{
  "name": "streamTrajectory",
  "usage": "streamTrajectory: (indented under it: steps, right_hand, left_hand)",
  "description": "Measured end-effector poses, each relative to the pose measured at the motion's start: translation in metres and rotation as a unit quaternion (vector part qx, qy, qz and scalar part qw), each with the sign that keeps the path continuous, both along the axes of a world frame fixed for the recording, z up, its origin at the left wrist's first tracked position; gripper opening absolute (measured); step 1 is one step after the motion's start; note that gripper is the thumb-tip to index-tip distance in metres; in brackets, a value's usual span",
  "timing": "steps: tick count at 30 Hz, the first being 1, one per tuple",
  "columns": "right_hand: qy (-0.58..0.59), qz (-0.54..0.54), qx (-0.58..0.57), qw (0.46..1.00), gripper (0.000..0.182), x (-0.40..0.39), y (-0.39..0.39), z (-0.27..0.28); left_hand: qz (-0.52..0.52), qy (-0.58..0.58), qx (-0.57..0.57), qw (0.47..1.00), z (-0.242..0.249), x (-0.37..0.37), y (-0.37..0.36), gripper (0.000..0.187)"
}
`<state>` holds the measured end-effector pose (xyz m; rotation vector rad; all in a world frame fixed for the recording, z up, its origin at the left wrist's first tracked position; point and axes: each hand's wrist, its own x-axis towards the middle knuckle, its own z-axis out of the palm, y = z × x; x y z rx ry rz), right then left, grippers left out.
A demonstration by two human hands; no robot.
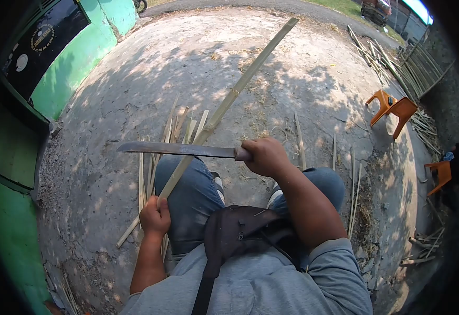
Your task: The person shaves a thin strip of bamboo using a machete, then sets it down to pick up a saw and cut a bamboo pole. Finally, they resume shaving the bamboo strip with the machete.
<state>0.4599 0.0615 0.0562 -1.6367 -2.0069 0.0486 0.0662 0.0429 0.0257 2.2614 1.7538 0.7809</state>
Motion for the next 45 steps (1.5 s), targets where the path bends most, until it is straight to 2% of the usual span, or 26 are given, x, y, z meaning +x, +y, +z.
streamTrajectory:
  steps: [39, 45]
  right_hand:
    - [0.002, 0.013, -0.004, 1.0, 0.013, -0.0024, 0.0002, -0.0025]
    - [-0.04, 0.027, 0.019, 0.999, 0.013, 0.0004, 0.0005, 0.0035]
  left_hand:
    - [-0.003, -0.015, 0.017, 1.0, -0.008, -0.0041, 0.0027, 0.043]
    - [-0.001, -0.015, 0.004, 1.0, -0.0051, -0.0037, 0.0018, 0.044]
